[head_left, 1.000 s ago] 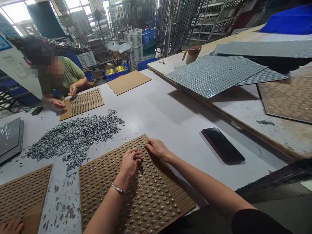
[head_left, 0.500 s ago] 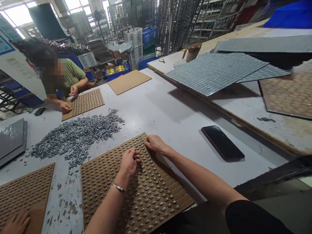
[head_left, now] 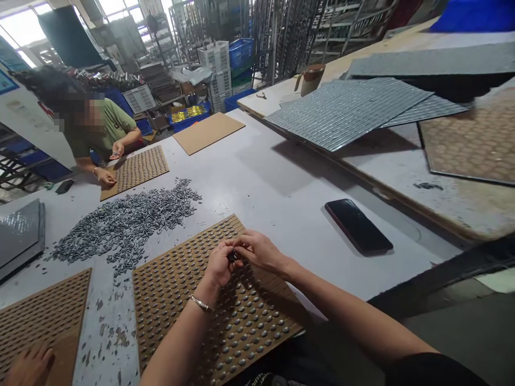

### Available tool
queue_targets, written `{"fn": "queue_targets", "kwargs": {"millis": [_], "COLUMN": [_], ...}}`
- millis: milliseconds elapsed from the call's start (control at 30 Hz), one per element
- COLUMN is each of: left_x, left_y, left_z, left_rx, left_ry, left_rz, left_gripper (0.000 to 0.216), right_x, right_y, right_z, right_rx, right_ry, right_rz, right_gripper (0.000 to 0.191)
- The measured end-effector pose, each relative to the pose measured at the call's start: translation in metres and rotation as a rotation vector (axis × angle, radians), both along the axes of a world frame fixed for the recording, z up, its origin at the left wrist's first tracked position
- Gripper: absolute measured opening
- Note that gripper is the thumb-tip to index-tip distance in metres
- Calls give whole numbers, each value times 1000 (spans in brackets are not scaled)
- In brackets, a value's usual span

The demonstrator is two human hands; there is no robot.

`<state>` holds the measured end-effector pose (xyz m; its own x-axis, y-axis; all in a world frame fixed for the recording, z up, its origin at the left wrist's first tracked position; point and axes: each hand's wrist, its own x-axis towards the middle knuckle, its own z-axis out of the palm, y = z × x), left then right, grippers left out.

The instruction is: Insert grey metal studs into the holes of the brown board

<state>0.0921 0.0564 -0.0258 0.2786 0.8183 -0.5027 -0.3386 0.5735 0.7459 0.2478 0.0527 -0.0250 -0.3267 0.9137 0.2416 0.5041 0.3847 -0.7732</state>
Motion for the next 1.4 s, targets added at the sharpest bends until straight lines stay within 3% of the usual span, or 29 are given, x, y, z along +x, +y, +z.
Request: {"fn": "queue_targets", "kwargs": {"millis": [233,400,633,733,800,1067,1400], "left_x": [-1,-8,-1,-2,-7,-27,-32], "left_y": [-9,-10,-15,-13,-8,16,16], "left_z": [-1,-5,2,6,8,16,2], "left_rx": [49,117,-93,-141,-147,-95,-83], "left_ry": [-53,42,-81,-97,-66,3,-74], "left_rz": [-113,-133,-29,85,178,366,263], "left_gripper": [24,33,20,6,15,19,8], "right_x": [8,7,-3,6,16,21,1], "right_y": [-2,-5,-7,5,16,39,45], "right_z": [0,5,-2,-4,-4,-15,-18], "right_rx": [-182,-290,-389,-404,-407,-163,-175], "right_ry": [63,87,340,410,417,-79,-380], "right_rz": [1,-23,-108,-189,-223,-112,-45], "right_gripper": [13,19,20,21,20,16,13]}}
